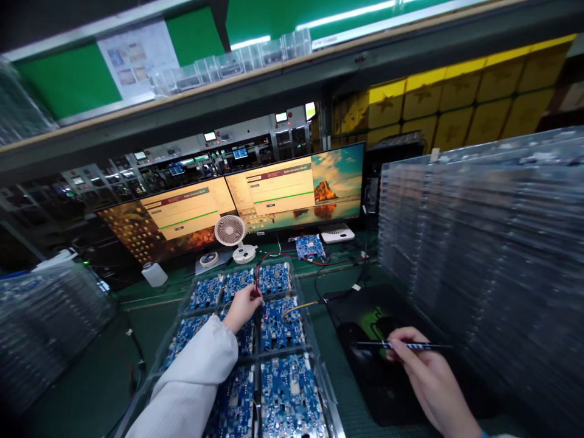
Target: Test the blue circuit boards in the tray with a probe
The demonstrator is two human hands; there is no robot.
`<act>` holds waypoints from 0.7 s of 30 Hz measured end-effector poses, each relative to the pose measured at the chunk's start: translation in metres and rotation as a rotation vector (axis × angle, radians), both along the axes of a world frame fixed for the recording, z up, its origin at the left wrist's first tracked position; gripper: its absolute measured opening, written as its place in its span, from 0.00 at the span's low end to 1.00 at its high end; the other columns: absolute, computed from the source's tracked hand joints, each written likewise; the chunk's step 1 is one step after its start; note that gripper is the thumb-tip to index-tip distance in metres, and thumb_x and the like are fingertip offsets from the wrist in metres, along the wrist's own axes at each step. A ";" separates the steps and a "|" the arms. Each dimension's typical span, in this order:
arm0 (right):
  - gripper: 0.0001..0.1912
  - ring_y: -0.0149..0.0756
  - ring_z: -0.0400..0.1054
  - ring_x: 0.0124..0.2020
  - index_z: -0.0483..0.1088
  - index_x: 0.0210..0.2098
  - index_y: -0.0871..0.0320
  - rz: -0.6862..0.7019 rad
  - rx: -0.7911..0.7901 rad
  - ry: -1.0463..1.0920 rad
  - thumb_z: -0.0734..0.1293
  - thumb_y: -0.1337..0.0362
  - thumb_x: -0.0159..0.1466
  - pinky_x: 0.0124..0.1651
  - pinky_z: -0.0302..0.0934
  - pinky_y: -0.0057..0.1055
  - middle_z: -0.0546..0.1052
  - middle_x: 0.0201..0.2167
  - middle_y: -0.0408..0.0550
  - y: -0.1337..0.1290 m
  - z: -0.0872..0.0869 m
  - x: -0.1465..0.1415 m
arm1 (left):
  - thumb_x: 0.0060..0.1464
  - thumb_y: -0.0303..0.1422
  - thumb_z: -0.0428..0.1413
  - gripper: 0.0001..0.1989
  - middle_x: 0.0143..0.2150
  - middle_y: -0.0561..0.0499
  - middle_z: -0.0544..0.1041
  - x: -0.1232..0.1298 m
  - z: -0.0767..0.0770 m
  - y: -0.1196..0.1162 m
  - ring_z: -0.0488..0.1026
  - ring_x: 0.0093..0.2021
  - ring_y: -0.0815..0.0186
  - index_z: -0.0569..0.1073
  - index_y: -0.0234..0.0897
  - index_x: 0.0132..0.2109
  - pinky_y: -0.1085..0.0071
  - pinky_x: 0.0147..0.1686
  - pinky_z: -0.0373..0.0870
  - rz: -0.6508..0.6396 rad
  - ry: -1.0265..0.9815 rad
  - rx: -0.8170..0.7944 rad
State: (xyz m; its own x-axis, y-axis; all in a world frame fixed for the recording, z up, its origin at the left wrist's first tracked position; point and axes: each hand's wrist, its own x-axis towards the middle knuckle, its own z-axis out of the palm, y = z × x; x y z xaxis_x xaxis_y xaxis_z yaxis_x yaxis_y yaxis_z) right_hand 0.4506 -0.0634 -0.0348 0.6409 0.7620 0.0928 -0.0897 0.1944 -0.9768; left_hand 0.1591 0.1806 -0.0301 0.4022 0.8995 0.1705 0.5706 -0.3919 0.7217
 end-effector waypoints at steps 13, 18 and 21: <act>0.23 0.33 0.62 0.27 0.71 0.22 0.57 0.000 0.004 -0.007 0.76 0.44 0.43 0.28 0.65 0.28 0.68 0.28 0.45 0.001 0.001 -0.001 | 0.48 0.18 0.48 0.15 0.35 0.51 0.76 0.000 0.005 0.000 0.74 0.37 0.68 0.68 0.37 0.43 0.74 0.41 0.68 -0.117 0.102 0.060; 0.23 0.33 0.62 0.27 0.71 0.23 0.57 0.003 0.001 -0.009 0.76 0.44 0.43 0.28 0.65 0.28 0.68 0.28 0.45 0.001 0.001 -0.001 | 0.48 0.18 0.48 0.18 0.36 0.50 0.76 0.002 0.008 -0.004 0.73 0.38 0.66 0.70 0.38 0.44 0.72 0.43 0.65 -0.146 0.209 0.103; 0.23 0.33 0.63 0.27 0.72 0.22 0.57 0.001 -0.002 -0.010 0.76 0.44 0.43 0.28 0.65 0.28 0.68 0.27 0.46 0.000 0.002 -0.001 | 0.49 0.18 0.48 0.17 0.37 0.49 0.76 0.003 0.008 -0.006 0.72 0.40 0.64 0.71 0.38 0.44 0.69 0.45 0.64 -0.123 0.268 0.137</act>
